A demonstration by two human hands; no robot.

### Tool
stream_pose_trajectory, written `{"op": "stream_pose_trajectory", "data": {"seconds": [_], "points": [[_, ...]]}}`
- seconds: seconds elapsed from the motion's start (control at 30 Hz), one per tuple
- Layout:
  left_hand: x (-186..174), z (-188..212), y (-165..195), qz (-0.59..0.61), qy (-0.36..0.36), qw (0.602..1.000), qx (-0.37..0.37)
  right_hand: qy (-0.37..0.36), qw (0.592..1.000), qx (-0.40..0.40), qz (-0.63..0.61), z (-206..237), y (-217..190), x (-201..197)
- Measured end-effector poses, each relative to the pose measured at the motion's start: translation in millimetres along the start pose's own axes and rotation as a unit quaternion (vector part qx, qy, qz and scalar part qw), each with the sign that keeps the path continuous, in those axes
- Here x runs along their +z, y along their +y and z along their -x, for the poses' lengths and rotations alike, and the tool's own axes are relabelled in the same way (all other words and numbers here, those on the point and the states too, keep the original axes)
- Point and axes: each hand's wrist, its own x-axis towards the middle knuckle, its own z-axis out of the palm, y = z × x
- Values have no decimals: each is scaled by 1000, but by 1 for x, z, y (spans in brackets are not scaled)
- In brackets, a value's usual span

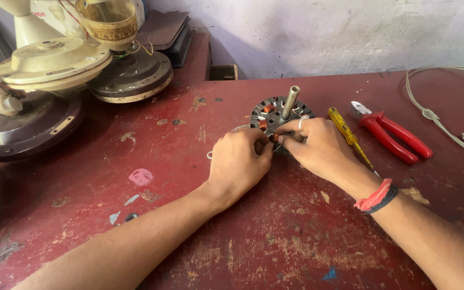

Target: The person is repairing an electrical motor by winding copper wire around the stator slots and securing it with white thread. They use a screwdriver to adjust the wire placement and pliers to cut the thread.

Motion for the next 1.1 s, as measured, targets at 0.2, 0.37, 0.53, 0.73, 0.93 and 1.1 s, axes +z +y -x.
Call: {"op": "stream_pose_trajectory", "data": {"seconds": [0.2, 0.37, 0.53, 0.73, 0.93, 1.1], "points": [[-1, -2, -2, 14, 1, 1000, 24, -9, 1000, 23, -5, 1, -2, -1], [0, -3, -3, 23, 2, 1000, 14, -2, 1000, 19, -8, 1, -4, -1], [0, -3, -3, 22, 9, 1000, 7, 1, 1000, 26, -3, 0, -4, -1], [0, -2, -4, 24, 23, 999, 34, 4, 1000, 26, -6, -1, -2, 1], [-1, -1, -2, 26, 1, 999, 32, 13, 999, 36, -8, -3, 0, 4], [-1, 2, 1, -1, 3, 1000, 27, 32, 999, 31, -5, -1, 0, 4]]}}
